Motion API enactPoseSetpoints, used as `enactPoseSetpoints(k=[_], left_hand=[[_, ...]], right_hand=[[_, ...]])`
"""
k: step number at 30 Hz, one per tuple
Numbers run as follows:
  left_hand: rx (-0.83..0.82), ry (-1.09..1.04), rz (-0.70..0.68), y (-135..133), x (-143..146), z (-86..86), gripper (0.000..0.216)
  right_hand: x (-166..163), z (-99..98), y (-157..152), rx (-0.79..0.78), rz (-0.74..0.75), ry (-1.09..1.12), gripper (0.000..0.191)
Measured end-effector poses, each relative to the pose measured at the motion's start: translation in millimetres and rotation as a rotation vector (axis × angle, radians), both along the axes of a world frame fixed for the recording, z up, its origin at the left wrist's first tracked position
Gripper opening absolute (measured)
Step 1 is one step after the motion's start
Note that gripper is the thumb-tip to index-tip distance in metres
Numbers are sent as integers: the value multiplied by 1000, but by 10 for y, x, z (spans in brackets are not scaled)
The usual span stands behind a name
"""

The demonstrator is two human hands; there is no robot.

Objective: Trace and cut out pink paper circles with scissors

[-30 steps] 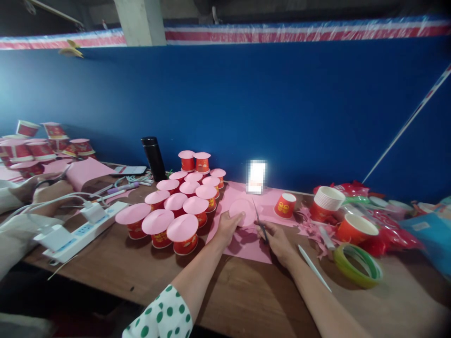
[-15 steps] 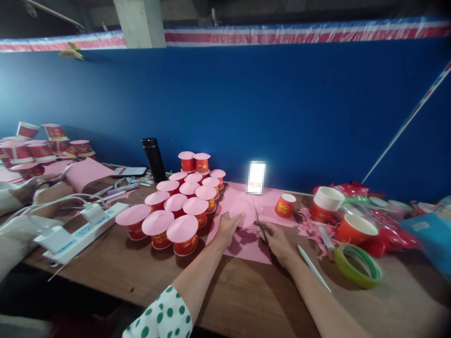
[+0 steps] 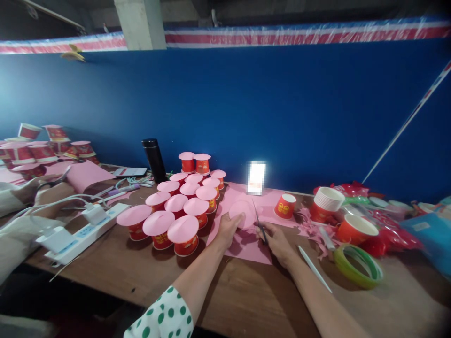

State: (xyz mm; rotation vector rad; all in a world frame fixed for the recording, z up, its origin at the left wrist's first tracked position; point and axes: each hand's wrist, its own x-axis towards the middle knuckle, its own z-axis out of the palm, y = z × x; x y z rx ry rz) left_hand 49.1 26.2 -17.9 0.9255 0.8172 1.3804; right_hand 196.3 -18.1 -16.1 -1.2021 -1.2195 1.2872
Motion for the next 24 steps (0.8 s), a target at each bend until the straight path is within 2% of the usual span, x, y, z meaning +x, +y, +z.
enactPoseSetpoints(k=[10,24], left_hand=[[-9,30,10,27,-4,-54,43],[-11,11,9,50,18,-83,44]], right_hand=[[5,10,0,26,19,-14,48],[-2,-20,21,-44,-18,64,50]])
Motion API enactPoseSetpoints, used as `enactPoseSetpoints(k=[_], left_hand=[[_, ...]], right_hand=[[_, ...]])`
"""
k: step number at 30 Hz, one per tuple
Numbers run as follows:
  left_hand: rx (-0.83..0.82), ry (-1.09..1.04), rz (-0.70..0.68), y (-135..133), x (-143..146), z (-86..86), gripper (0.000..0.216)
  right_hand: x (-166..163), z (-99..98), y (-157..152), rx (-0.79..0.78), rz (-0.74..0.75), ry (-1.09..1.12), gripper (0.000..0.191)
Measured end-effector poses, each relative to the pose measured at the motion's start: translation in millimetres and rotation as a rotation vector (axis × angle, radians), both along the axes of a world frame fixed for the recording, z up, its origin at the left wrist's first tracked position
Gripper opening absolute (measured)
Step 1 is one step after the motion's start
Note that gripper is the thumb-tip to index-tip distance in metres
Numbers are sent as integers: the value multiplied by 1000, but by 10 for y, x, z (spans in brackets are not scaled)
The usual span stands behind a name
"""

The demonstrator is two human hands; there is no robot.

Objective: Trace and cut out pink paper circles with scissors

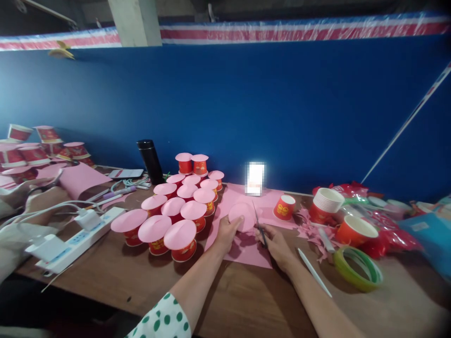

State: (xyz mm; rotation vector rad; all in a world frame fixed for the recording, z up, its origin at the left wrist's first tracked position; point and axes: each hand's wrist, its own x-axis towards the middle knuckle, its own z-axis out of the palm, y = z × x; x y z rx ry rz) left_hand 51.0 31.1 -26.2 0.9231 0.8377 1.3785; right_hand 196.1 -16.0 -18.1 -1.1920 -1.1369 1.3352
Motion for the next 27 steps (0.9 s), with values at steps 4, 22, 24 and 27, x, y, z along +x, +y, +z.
enactPoseSetpoints(k=[4,22,24,27], left_hand=[[14,3,-11,17,-1,-21,41],[86,-50,-93,-89,28,81,44],[91,-32,-104,-85,31,76,43],[97,-15,-140,-107,31,96,43]], right_hand=[[6,-20,8,13,-3,19,49],[-20,-4,-14,57,-29,2,51],[-19,-19,-6,62,-24,0,50],[-16,-45,-1,69,-26,22,48]])
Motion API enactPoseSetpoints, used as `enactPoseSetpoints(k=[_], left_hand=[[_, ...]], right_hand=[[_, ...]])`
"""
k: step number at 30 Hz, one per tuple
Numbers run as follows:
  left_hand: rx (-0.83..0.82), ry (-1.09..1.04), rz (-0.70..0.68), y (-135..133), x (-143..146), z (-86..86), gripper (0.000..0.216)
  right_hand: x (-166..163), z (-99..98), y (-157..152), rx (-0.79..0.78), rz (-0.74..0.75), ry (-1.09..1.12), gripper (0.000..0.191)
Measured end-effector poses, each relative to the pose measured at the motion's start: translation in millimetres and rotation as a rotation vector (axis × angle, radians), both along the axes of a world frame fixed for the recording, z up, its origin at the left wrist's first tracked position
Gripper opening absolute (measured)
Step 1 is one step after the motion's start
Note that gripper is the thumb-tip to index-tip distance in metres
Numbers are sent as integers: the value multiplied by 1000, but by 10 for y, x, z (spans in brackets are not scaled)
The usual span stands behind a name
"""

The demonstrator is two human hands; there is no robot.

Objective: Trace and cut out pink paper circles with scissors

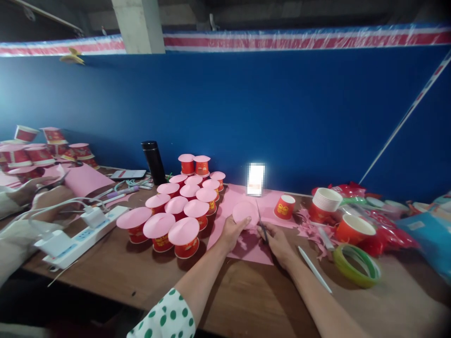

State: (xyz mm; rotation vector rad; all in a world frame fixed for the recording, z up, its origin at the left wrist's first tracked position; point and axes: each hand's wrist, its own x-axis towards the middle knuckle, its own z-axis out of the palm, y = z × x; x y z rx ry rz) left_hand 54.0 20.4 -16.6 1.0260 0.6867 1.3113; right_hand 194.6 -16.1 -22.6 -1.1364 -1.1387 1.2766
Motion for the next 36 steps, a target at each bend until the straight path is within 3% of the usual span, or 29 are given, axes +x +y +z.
enactPoseSetpoints(k=[12,22,36], left_hand=[[-69,65,-52,-23,-28,27,39],[-42,61,21,63,17,-143,41],[-51,106,7,24,12,-98,36]], right_hand=[[13,11,-4,25,-13,-15,49],[8,-40,13,5,-19,-11,48],[6,16,8,22,-13,-66,48]])
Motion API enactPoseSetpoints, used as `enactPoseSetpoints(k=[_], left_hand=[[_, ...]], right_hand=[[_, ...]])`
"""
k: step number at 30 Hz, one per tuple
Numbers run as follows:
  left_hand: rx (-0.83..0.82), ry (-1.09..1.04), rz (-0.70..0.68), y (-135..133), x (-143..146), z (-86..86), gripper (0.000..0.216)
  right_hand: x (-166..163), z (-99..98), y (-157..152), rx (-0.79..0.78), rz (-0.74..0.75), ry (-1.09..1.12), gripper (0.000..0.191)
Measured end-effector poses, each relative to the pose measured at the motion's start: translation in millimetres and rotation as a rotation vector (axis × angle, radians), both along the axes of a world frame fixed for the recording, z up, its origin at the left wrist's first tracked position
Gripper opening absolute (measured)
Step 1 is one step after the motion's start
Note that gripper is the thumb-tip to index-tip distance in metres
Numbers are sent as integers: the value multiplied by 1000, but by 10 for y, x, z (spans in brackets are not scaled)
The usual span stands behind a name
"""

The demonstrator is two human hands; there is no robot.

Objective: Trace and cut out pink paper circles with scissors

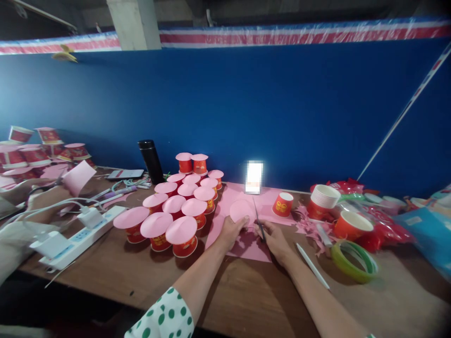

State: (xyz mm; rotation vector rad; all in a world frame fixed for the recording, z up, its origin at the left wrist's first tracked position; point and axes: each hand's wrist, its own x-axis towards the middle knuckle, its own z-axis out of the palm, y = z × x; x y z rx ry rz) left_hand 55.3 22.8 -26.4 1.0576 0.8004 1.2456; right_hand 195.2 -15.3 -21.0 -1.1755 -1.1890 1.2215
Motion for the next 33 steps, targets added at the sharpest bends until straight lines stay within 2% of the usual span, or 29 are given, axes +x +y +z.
enactPoseSetpoints(k=[25,33], left_hand=[[-11,19,18,-16,-11,14,40],[5,-9,19,-31,-8,37,33]], right_hand=[[-3,19,-13,-8,11,-15,45],[6,4,-12,10,24,-28,43]])
